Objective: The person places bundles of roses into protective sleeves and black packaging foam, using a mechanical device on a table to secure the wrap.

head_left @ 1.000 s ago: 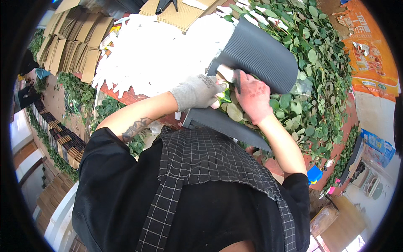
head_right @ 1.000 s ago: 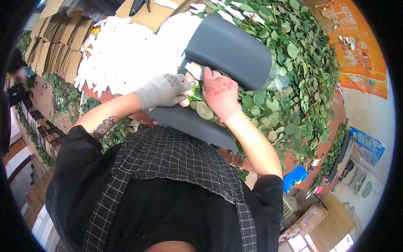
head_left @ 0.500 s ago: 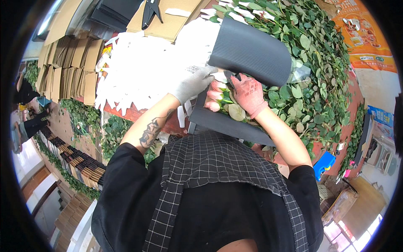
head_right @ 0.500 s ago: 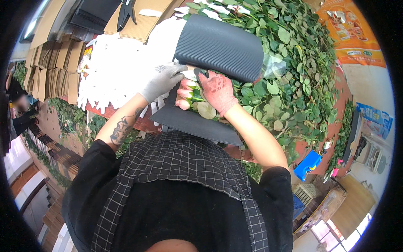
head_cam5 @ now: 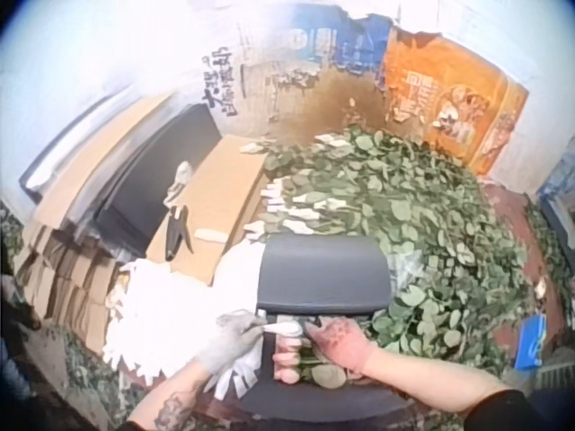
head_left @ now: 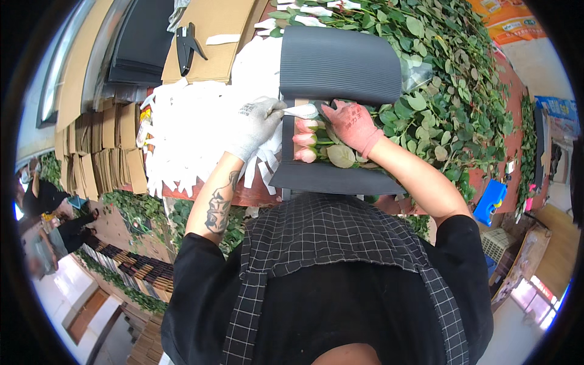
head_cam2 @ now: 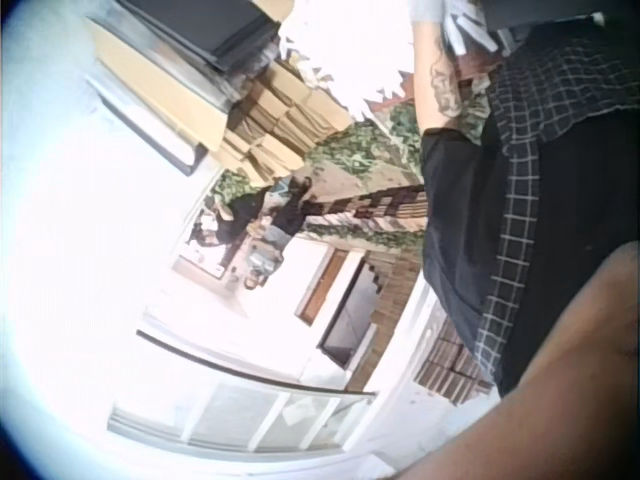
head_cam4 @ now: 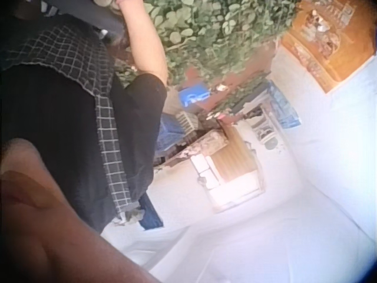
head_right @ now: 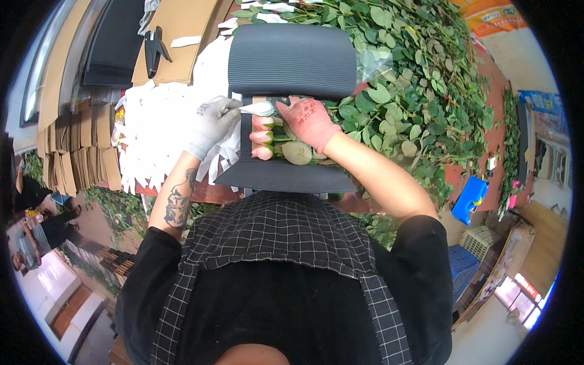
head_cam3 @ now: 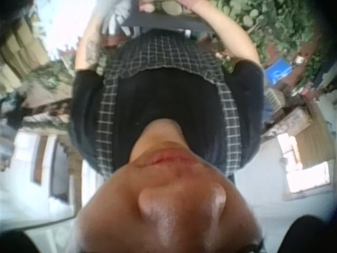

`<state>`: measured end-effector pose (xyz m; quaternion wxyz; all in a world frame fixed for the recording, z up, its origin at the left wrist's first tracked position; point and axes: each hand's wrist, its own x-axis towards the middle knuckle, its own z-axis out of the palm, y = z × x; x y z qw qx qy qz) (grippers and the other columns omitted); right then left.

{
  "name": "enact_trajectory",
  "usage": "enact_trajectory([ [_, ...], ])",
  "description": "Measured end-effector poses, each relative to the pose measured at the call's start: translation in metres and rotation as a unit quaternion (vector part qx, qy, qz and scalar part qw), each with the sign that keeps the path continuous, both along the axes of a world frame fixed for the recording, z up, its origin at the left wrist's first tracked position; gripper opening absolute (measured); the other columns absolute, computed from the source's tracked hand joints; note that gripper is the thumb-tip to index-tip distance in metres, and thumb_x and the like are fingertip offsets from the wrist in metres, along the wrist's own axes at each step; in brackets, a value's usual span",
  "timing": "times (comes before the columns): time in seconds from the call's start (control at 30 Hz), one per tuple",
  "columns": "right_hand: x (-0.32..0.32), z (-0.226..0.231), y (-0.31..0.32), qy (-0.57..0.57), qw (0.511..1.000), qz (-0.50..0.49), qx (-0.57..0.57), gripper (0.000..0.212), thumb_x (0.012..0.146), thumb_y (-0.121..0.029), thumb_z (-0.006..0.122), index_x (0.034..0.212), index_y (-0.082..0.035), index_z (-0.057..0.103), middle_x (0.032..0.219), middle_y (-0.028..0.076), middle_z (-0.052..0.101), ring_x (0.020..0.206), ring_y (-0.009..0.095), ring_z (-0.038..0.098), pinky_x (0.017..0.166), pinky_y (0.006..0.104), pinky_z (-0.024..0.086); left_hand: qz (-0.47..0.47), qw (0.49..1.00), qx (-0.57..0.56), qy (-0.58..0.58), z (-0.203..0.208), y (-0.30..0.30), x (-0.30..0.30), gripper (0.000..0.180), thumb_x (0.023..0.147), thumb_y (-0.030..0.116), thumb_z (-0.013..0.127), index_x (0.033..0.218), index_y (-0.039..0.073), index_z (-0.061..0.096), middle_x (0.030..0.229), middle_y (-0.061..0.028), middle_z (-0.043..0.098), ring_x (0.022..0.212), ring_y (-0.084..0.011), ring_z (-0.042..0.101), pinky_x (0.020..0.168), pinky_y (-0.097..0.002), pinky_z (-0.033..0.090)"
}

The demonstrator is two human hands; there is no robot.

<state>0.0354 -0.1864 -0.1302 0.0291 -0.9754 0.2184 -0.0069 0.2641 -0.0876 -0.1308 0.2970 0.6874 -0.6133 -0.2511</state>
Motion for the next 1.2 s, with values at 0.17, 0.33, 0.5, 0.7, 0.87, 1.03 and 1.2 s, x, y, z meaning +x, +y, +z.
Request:
enact_trajectory([
  [0.17,0.004,0.003,0.003,0.034,0.998,-0.037,0.041,0.041,0.080,-0.013,0.049,0.121,-0.010,0.054,0.106,0.022,0.061,0.081,0.031,0.064,0.072,0.0377,0.052,0.101,0.994,0.043,-0.027,-0.001,0.015,0.057,0.016,0.083,0.012,0.056,0.096,0.005,0.062,0.092,-0.0137,0.065,0.084,-0.0274,0.064,0.076,-0.0376,0.048],
  [0.33,0.003,0.004,0.005,0.043,0.998,-0.034,0.035,0.041,0.079,-0.011,0.049,0.120,-0.009,0.053,0.106,0.021,0.061,0.083,0.030,0.064,0.072,0.0371,0.051,-0.083,0.994,0.025,-0.064,0.062,0.019,0.015,0.029,0.084,0.019,0.056,0.110,0.007,0.059,0.101,-0.0139,0.064,0.089,-0.0301,0.063,0.082,-0.0376,0.049],
  [0.5,0.006,0.011,0.007,0.037,0.999,-0.023,0.030,0.039,0.078,-0.012,0.050,0.117,-0.009,0.054,0.108,0.021,0.060,0.083,0.030,0.064,0.071,0.0380,0.051,-0.220,0.972,0.036,-0.075,0.047,0.018,-0.034,0.049,0.080,0.020,0.061,0.125,0.006,0.051,0.121,-0.0148,0.057,0.093,-0.0296,0.063,0.081,-0.0353,0.050],
  [0.7,-0.006,0.012,0.005,0.057,0.998,-0.019,0.011,0.025,0.081,-0.018,0.049,0.105,-0.013,0.056,0.086,0.011,0.059,0.073,0.026,0.062,0.060,0.0351,0.050,-0.249,0.959,0.102,-0.090,0.044,0.018,-0.037,0.057,0.079,0.029,0.061,0.129,0.004,0.047,0.131,-0.0160,0.048,0.095,-0.0292,0.062,0.082,-0.0354,0.050],
  [0.87,-0.001,0.009,0.007,0.000,1.000,0.004,-0.018,0.031,0.079,-0.013,0.050,0.109,-0.012,0.057,0.092,0.012,0.057,0.081,0.024,0.062,0.064,0.0341,0.050,-0.160,0.977,0.081,-0.114,0.050,0.005,-0.044,0.064,0.080,0.035,0.060,0.132,0.004,0.041,0.140,-0.0163,0.036,0.100,-0.0293,0.060,0.078,-0.0384,0.051],
  [1.03,0.008,0.097,-0.038,-0.169,0.978,0.079,0.089,0.030,0.076,-0.016,0.056,0.105,-0.009,0.060,0.102,0.013,0.061,0.086,0.028,0.062,0.074,0.0364,0.051,-0.183,0.959,0.152,-0.156,0.039,0.009,-0.042,0.072,0.079,0.040,0.060,0.136,0.007,0.032,0.141,-0.0142,0.035,0.090,-0.0317,0.062,0.071,-0.0400,0.052],
  [1.2,0.027,0.126,-0.218,-0.245,0.953,-0.171,0.052,0.026,0.079,-0.014,0.050,0.098,-0.010,0.066,0.093,0.014,0.065,0.088,0.031,0.062,0.083,0.0393,0.048,-0.189,0.966,0.082,-0.158,0.040,0.007,-0.049,0.075,0.076,0.042,0.063,0.136,0.008,0.033,0.138,-0.0135,0.040,0.079,-0.0305,0.065,0.065,-0.0397,0.052],
])
